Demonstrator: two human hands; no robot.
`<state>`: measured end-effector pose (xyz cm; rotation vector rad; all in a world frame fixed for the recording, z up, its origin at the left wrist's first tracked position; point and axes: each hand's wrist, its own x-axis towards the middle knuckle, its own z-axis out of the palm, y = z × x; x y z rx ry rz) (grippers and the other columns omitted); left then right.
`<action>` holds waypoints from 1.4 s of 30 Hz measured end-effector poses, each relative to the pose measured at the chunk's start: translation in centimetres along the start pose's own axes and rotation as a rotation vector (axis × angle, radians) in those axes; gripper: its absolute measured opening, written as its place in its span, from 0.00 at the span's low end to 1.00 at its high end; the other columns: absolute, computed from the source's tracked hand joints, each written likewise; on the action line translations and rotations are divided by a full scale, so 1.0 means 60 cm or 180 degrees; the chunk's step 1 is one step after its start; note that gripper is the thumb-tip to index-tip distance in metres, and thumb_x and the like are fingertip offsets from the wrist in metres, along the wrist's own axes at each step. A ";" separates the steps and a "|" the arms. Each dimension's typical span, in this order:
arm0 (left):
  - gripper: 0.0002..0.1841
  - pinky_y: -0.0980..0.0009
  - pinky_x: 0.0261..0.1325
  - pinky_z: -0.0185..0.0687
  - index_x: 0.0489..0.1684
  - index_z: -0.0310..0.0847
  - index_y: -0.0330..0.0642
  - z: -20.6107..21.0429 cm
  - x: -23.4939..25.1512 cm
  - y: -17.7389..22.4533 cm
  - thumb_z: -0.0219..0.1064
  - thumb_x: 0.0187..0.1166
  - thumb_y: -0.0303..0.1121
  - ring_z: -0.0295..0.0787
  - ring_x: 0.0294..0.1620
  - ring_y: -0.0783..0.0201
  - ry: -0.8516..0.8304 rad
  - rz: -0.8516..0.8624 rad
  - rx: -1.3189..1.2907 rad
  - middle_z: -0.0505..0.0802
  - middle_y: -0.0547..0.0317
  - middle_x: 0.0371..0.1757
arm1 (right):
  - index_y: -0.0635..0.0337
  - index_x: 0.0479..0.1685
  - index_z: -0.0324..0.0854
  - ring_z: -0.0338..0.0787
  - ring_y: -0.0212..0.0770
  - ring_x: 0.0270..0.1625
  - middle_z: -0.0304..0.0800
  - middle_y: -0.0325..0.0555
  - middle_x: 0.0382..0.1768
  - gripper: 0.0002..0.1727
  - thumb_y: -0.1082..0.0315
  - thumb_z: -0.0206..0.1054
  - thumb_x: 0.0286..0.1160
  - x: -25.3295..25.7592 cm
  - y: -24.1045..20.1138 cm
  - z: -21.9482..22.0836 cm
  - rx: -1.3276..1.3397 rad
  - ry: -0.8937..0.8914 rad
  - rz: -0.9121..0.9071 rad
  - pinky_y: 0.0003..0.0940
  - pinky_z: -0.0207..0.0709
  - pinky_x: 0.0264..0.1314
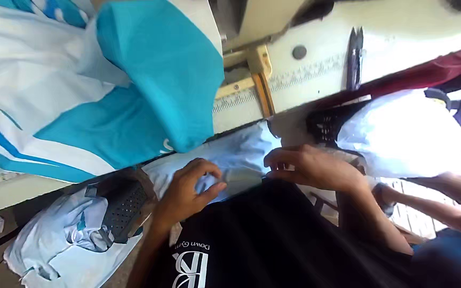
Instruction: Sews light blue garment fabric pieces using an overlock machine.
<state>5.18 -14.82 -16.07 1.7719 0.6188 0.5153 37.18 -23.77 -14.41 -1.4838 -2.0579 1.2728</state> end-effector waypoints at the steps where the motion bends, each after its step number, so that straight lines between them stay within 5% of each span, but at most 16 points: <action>1: 0.18 0.63 0.64 0.84 0.51 0.87 0.37 0.034 -0.002 -0.023 0.71 0.80 0.45 0.89 0.57 0.62 -0.0108 -0.0215 0.0294 0.94 0.52 0.50 | 0.60 0.51 0.88 0.93 0.46 0.43 0.93 0.49 0.41 0.14 0.57 0.69 0.80 -0.002 0.007 0.021 -0.0103 -0.0039 0.0134 0.47 0.87 0.49; 4: 0.30 0.49 0.73 0.77 0.58 0.88 0.38 0.101 -0.005 -0.059 0.75 0.72 0.57 0.86 0.68 0.50 -0.0524 -0.0438 0.0681 0.92 0.48 0.61 | 0.53 0.54 0.90 0.89 0.51 0.60 0.92 0.47 0.54 0.17 0.55 0.76 0.71 0.001 0.025 0.087 -0.0170 0.0033 0.0150 0.56 0.80 0.62; 8: 0.18 0.55 0.67 0.80 0.47 0.92 0.38 0.117 -0.003 -0.071 0.72 0.79 0.46 0.89 0.60 0.55 -0.0633 -0.0275 0.0518 0.94 0.51 0.54 | 0.53 0.45 0.93 0.89 0.45 0.59 0.93 0.43 0.50 0.12 0.58 0.66 0.82 0.002 0.038 0.122 -0.0010 0.0447 -0.0184 0.49 0.78 0.61; 11: 0.14 0.69 0.57 0.87 0.42 0.92 0.36 0.093 -0.001 -0.062 0.65 0.85 0.38 0.91 0.47 0.69 -0.0259 -0.0487 0.0206 0.95 0.56 0.42 | 0.60 0.49 0.88 0.91 0.35 0.52 0.93 0.43 0.46 0.14 0.59 0.64 0.85 0.008 0.028 0.116 0.0361 0.0852 -0.0291 0.37 0.83 0.60; 14: 0.13 0.80 0.32 0.77 0.31 0.88 0.37 0.074 0.005 -0.053 0.63 0.86 0.33 0.78 0.24 0.80 0.0270 -0.0837 -0.0416 0.85 0.68 0.23 | 0.61 0.53 0.82 0.89 0.29 0.46 0.91 0.41 0.43 0.20 0.55 0.77 0.73 0.013 0.013 0.112 0.0678 0.0896 -0.0244 0.27 0.85 0.53; 18: 0.17 0.80 0.29 0.76 0.22 0.83 0.44 0.056 0.002 -0.051 0.59 0.87 0.32 0.76 0.21 0.80 0.0391 -0.0885 -0.1011 0.81 0.72 0.17 | 0.61 0.40 0.87 0.90 0.25 0.39 0.92 0.37 0.35 0.09 0.64 0.77 0.73 0.028 0.010 0.114 0.0803 0.1332 -0.0314 0.24 0.85 0.47; 21: 0.15 0.81 0.29 0.76 0.27 0.85 0.42 0.051 -0.012 -0.042 0.59 0.87 0.32 0.77 0.21 0.80 0.1103 -0.0801 -0.0388 0.83 0.71 0.20 | 0.62 0.39 0.89 0.91 0.29 0.49 0.93 0.41 0.43 0.08 0.66 0.76 0.74 0.032 0.007 0.102 0.0846 0.1382 -0.0559 0.27 0.87 0.56; 23: 0.12 0.75 0.34 0.82 0.37 0.89 0.37 0.040 -0.023 -0.029 0.62 0.86 0.34 0.84 0.28 0.73 0.1921 -0.0708 0.1139 0.89 0.60 0.28 | 0.63 0.38 0.89 0.91 0.34 0.57 0.92 0.45 0.51 0.07 0.67 0.74 0.76 0.032 -0.002 0.092 0.0748 0.1440 -0.0695 0.32 0.86 0.63; 24: 0.13 0.67 0.44 0.90 0.46 0.90 0.33 0.032 -0.032 -0.015 0.64 0.85 0.35 0.92 0.41 0.64 0.2116 -0.0595 0.1733 0.94 0.50 0.41 | 0.63 0.41 0.88 0.90 0.35 0.59 0.92 0.46 0.54 0.08 0.66 0.70 0.80 0.031 -0.012 0.086 0.0599 0.1460 -0.0736 0.34 0.85 0.65; 26: 0.23 0.58 0.62 0.86 0.61 0.83 0.28 0.026 -0.046 0.024 0.68 0.82 0.42 0.89 0.62 0.52 0.1989 -0.0178 0.1815 0.91 0.38 0.59 | 0.62 0.47 0.84 0.90 0.38 0.56 0.93 0.49 0.49 0.11 0.63 0.62 0.88 0.032 -0.043 0.063 0.0150 0.1541 -0.0934 0.32 0.82 0.64; 28: 0.31 0.53 0.76 0.76 0.67 0.81 0.37 0.041 -0.058 0.051 0.72 0.77 0.55 0.83 0.73 0.54 0.1344 -0.0030 0.1399 0.90 0.45 0.67 | 0.61 0.48 0.79 0.90 0.39 0.49 0.90 0.50 0.41 0.10 0.64 0.58 0.91 0.039 -0.084 0.037 -0.0172 0.1637 -0.1476 0.31 0.82 0.58; 30: 0.23 0.55 0.78 0.77 0.60 0.89 0.43 0.036 -0.064 0.037 0.77 0.74 0.49 0.84 0.74 0.58 0.0977 0.0002 0.1063 0.92 0.53 0.67 | 0.61 0.46 0.79 0.91 0.41 0.48 0.89 0.49 0.38 0.08 0.66 0.60 0.90 0.049 -0.121 0.001 -0.0060 0.1685 -0.2124 0.34 0.83 0.59; 33: 0.07 0.59 0.77 0.82 0.43 0.93 0.53 -0.066 -0.084 0.043 0.72 0.80 0.42 0.86 0.73 0.60 0.1145 0.0337 0.0502 0.92 0.63 0.66 | 0.61 0.44 0.81 0.92 0.41 0.52 0.92 0.48 0.41 0.06 0.67 0.67 0.84 0.063 -0.155 -0.056 0.0097 0.1679 -0.2477 0.38 0.85 0.64; 35: 0.09 0.55 0.80 0.80 0.50 0.91 0.59 -0.145 -0.096 0.087 0.66 0.86 0.45 0.86 0.73 0.58 0.1309 0.0593 0.0398 0.93 0.67 0.64 | 0.61 0.51 0.81 0.91 0.40 0.48 0.91 0.47 0.40 0.08 0.66 0.67 0.84 0.073 -0.166 -0.081 -0.0325 0.1588 -0.2347 0.33 0.83 0.57; 38: 0.10 0.85 0.55 0.83 0.57 0.86 0.66 -0.225 -0.100 0.166 0.59 0.90 0.48 0.88 0.50 0.87 0.1785 0.0567 0.1082 0.92 0.89 0.50 | 0.61 0.59 0.82 0.89 0.41 0.41 0.90 0.47 0.38 0.11 0.65 0.63 0.88 0.111 -0.186 -0.084 -0.0878 0.1383 -0.2055 0.32 0.82 0.49; 42: 0.12 0.81 0.52 0.81 0.45 0.87 0.41 -0.328 -0.041 0.209 0.69 0.83 0.41 0.86 0.45 0.80 0.2136 0.1110 0.2511 0.91 0.67 0.42 | 0.61 0.56 0.85 0.89 0.37 0.44 0.90 0.49 0.42 0.11 0.64 0.65 0.86 0.168 -0.187 -0.076 -0.0516 0.1604 -0.1845 0.26 0.83 0.49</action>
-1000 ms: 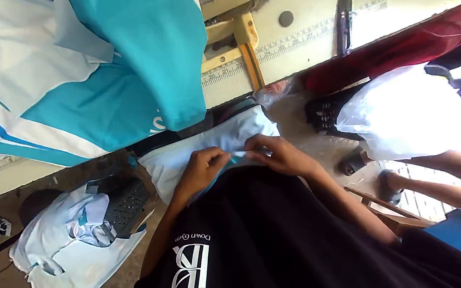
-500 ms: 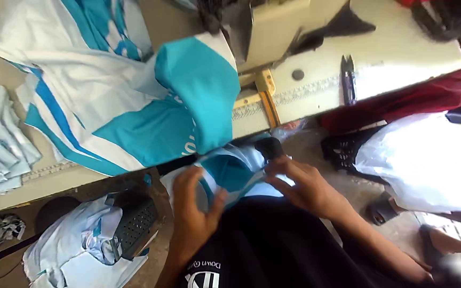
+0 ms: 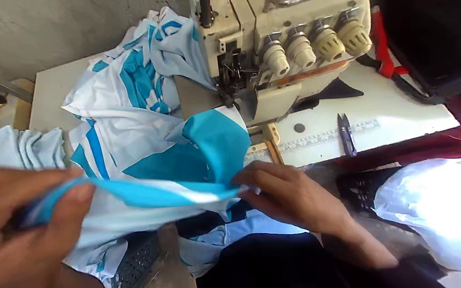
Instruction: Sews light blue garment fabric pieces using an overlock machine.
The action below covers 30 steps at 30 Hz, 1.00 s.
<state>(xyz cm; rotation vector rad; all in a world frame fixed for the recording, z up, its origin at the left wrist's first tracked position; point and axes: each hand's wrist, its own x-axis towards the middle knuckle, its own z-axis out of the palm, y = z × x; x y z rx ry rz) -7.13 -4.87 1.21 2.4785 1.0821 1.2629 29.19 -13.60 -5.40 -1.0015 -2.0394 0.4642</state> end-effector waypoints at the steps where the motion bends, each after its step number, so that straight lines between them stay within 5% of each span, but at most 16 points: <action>1: 0.15 0.80 0.52 0.80 0.42 0.86 0.34 0.000 0.039 -0.021 0.69 0.83 0.41 0.86 0.44 0.79 -0.0109 0.0228 0.0169 0.91 0.60 0.39 | 0.62 0.53 0.86 0.89 0.34 0.45 0.91 0.48 0.42 0.11 0.64 0.68 0.83 0.003 0.009 0.005 0.0136 0.0142 0.0129 0.23 0.82 0.51; 5: 0.20 0.66 0.52 0.79 0.48 0.82 0.27 0.018 0.174 -0.145 0.64 0.88 0.43 0.85 0.45 0.60 -0.0255 0.0914 0.0697 0.88 0.37 0.41 | 0.63 0.42 0.88 0.86 0.25 0.39 0.89 0.41 0.36 0.11 0.62 0.72 0.80 0.001 0.047 0.018 0.0673 0.0670 0.0556 0.20 0.81 0.46; 7: 0.27 0.42 0.61 0.76 0.67 0.79 0.31 0.040 0.199 -0.130 0.63 0.86 0.50 0.83 0.58 0.35 -0.0695 0.0611 0.1258 0.85 0.26 0.60 | 0.63 0.41 0.88 0.85 0.26 0.39 0.88 0.39 0.35 0.11 0.62 0.72 0.80 -0.006 0.061 0.026 0.1077 0.0776 0.0665 0.23 0.81 0.47; 9: 0.35 0.23 0.76 0.57 0.78 0.74 0.33 0.089 0.184 -0.053 0.65 0.81 0.54 0.64 0.80 0.20 -0.1229 0.0513 0.1262 0.73 0.24 0.80 | 0.65 0.44 0.84 0.89 0.28 0.45 0.90 0.42 0.41 0.10 0.65 0.71 0.82 -0.003 0.068 0.030 0.1496 0.0789 0.0596 0.27 0.86 0.53; 10: 0.33 0.29 0.82 0.54 0.75 0.78 0.36 0.126 0.159 -0.012 0.64 0.81 0.55 0.61 0.86 0.29 -0.1247 0.0709 0.0961 0.74 0.32 0.83 | 0.66 0.47 0.82 0.90 0.29 0.47 0.90 0.43 0.44 0.10 0.66 0.69 0.83 0.000 0.067 0.030 0.1626 0.0778 0.0514 0.28 0.87 0.55; 12: 0.26 0.52 0.86 0.62 0.72 0.83 0.46 0.197 0.095 0.058 0.58 0.88 0.55 0.73 0.84 0.54 -0.1262 0.0981 -0.0051 0.86 0.51 0.75 | 0.68 0.48 0.80 0.89 0.26 0.44 0.90 0.45 0.41 0.09 0.68 0.66 0.85 0.010 0.055 0.032 0.1591 0.0810 0.0336 0.23 0.85 0.51; 14: 0.24 0.65 0.73 0.76 0.70 0.83 0.43 0.240 0.065 0.087 0.57 0.91 0.51 0.88 0.63 0.63 -0.1308 0.0910 -0.0815 0.94 0.53 0.56 | 0.68 0.47 0.80 0.87 0.24 0.40 0.88 0.45 0.36 0.09 0.69 0.67 0.85 0.019 0.046 0.023 0.1407 0.0867 0.0174 0.17 0.82 0.48; 17: 0.14 0.85 0.44 0.79 0.46 0.90 0.41 0.248 0.080 0.073 0.64 0.88 0.43 0.85 0.38 0.78 -0.0976 0.0473 -0.1138 0.91 0.60 0.34 | 0.65 0.52 0.81 0.89 0.26 0.47 0.91 0.44 0.43 0.08 0.70 0.67 0.84 0.027 0.051 0.003 0.1096 0.1117 0.0113 0.22 0.85 0.54; 19: 0.12 0.85 0.38 0.77 0.38 0.91 0.39 0.249 0.100 0.069 0.67 0.86 0.38 0.83 0.33 0.78 -0.0684 0.0426 -0.0676 0.89 0.60 0.30 | 0.58 0.58 0.78 0.91 0.28 0.49 0.92 0.40 0.46 0.10 0.70 0.67 0.83 0.032 0.062 -0.001 0.0963 0.1406 0.0183 0.27 0.87 0.56; 23: 0.13 0.67 0.36 0.80 0.38 0.91 0.37 0.278 0.118 0.060 0.66 0.85 0.38 0.87 0.34 0.59 -0.0527 0.0424 0.0519 0.90 0.52 0.30 | 0.53 0.62 0.75 0.91 0.33 0.50 0.90 0.39 0.52 0.15 0.70 0.68 0.80 0.040 0.078 0.015 0.1067 0.2006 0.0672 0.32 0.88 0.54; 27: 0.13 0.69 0.34 0.79 0.41 0.90 0.39 0.275 0.111 0.051 0.65 0.86 0.39 0.86 0.34 0.61 -0.0649 0.0206 0.0625 0.88 0.53 0.33 | 0.61 0.61 0.76 0.93 0.37 0.51 0.91 0.44 0.52 0.19 0.64 0.73 0.79 0.015 0.097 0.042 0.1709 0.1645 0.1352 0.34 0.89 0.56; 30: 0.12 0.72 0.35 0.78 0.40 0.90 0.38 0.271 0.110 0.050 0.66 0.85 0.38 0.85 0.34 0.63 -0.0645 0.0164 0.0585 0.88 0.53 0.33 | 0.64 0.56 0.79 0.94 0.36 0.45 0.93 0.47 0.49 0.16 0.71 0.76 0.74 0.010 0.099 0.045 0.2548 0.1520 0.1571 0.31 0.91 0.52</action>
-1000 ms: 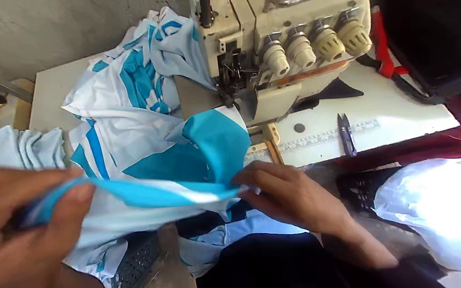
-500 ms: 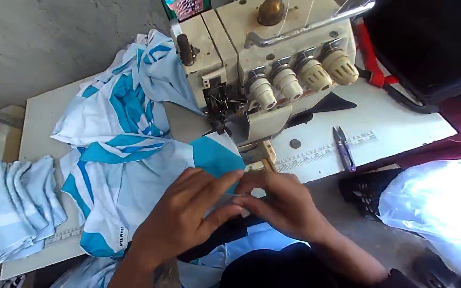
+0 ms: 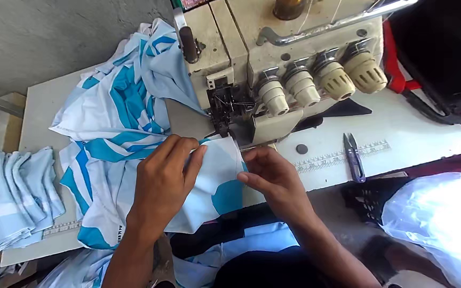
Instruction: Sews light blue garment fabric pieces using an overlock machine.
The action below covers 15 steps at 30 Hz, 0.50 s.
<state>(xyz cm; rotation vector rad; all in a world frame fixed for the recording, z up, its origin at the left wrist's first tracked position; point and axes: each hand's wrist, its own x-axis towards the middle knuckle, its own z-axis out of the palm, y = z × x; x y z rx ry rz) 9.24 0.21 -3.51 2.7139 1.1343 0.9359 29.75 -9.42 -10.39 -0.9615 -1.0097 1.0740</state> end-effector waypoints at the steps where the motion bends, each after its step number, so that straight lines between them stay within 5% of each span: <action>1: 0.12 0.72 0.35 0.78 0.41 0.90 0.38 0.000 0.001 -0.002 0.66 0.85 0.38 0.85 0.34 0.64 0.0009 0.0007 -0.0014 0.88 0.53 0.33 | 0.64 0.55 0.79 0.95 0.35 0.44 0.94 0.47 0.47 0.16 0.72 0.76 0.72 0.000 0.000 -0.001 0.0087 0.0033 0.0036 0.31 0.91 0.51; 8: 0.12 0.75 0.36 0.77 0.41 0.89 0.36 -0.003 0.002 -0.003 0.66 0.84 0.36 0.85 0.34 0.64 -0.0017 0.0024 -0.0084 0.88 0.52 0.33 | 0.65 0.46 0.85 0.92 0.27 0.38 0.94 0.38 0.36 0.07 0.74 0.74 0.74 -0.016 0.008 0.004 0.0121 -0.0192 0.0135 0.25 0.88 0.46; 15: 0.11 0.77 0.38 0.78 0.41 0.89 0.35 -0.009 -0.007 -0.002 0.67 0.84 0.35 0.85 0.35 0.65 -0.0045 0.0048 -0.0150 0.89 0.51 0.34 | 0.63 0.47 0.87 0.92 0.25 0.35 0.95 0.35 0.35 0.06 0.72 0.72 0.78 -0.043 0.017 0.016 0.0313 -0.0177 0.0079 0.21 0.87 0.41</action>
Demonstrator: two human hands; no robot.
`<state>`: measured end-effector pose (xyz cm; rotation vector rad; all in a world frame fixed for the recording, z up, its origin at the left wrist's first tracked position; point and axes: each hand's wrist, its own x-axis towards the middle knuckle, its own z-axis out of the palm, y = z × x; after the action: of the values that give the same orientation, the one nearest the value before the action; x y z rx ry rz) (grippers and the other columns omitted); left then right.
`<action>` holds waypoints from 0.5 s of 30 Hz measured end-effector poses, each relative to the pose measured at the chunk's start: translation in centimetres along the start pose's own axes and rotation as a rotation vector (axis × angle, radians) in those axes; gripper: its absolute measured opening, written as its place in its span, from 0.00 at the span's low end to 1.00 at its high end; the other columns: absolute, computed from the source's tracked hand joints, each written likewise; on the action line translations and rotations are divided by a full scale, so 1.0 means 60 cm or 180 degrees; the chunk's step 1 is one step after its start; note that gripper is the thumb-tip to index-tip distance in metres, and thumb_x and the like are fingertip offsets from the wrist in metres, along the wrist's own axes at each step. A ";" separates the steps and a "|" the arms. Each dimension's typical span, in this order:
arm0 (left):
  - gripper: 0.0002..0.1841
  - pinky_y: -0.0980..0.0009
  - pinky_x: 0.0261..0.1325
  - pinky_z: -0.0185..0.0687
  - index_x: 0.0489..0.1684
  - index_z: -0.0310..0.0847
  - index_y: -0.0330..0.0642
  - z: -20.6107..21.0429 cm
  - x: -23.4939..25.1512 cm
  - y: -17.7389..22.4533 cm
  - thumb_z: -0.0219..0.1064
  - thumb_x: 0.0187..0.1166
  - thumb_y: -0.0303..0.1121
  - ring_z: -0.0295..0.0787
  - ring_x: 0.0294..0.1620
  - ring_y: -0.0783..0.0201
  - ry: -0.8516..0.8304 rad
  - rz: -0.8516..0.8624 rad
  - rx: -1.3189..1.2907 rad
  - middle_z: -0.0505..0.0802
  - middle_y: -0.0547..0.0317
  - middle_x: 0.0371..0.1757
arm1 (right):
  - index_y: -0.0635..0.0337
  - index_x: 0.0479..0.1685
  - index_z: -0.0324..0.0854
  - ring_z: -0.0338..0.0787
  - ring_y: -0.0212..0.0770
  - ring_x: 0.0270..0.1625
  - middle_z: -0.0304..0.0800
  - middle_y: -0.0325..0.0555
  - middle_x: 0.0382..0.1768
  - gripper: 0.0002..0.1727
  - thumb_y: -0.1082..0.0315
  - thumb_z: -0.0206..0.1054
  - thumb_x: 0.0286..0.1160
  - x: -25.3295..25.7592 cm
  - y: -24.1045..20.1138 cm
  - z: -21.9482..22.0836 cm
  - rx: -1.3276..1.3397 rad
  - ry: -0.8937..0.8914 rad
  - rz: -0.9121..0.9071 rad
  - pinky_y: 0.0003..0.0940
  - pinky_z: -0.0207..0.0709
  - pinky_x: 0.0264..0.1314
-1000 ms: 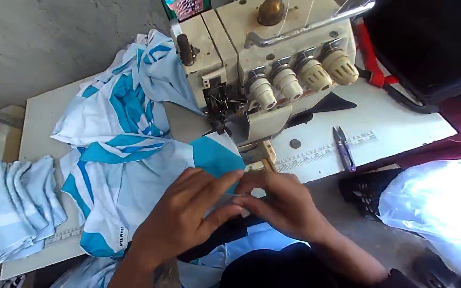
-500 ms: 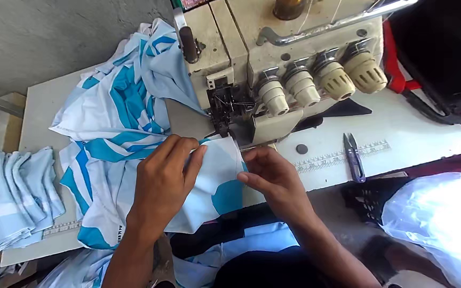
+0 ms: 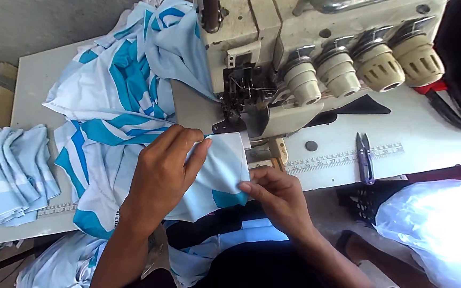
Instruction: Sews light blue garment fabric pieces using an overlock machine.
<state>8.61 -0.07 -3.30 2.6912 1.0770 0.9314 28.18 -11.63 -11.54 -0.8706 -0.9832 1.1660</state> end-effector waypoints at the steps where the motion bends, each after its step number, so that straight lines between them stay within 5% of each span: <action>1: 0.11 0.77 0.38 0.78 0.41 0.89 0.34 0.000 0.000 0.000 0.67 0.83 0.34 0.85 0.35 0.65 0.0006 0.0013 -0.0014 0.89 0.51 0.34 | 0.64 0.47 0.87 0.92 0.25 0.34 0.96 0.36 0.35 0.05 0.72 0.71 0.79 -0.001 0.000 0.001 0.0038 -0.0005 -0.0019 0.21 0.88 0.40; 15: 0.10 0.77 0.41 0.79 0.42 0.90 0.34 0.006 0.016 -0.014 0.68 0.83 0.34 0.86 0.38 0.65 0.0051 0.0072 -0.0073 0.90 0.50 0.35 | 0.63 0.47 0.88 0.93 0.26 0.35 0.96 0.37 0.34 0.05 0.72 0.70 0.79 0.011 -0.002 0.008 0.0256 0.0051 -0.0141 0.22 0.88 0.41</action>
<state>8.85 1.22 -3.35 2.6873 1.0344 0.9645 27.82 -10.95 -11.18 -0.7893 -0.9319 1.1514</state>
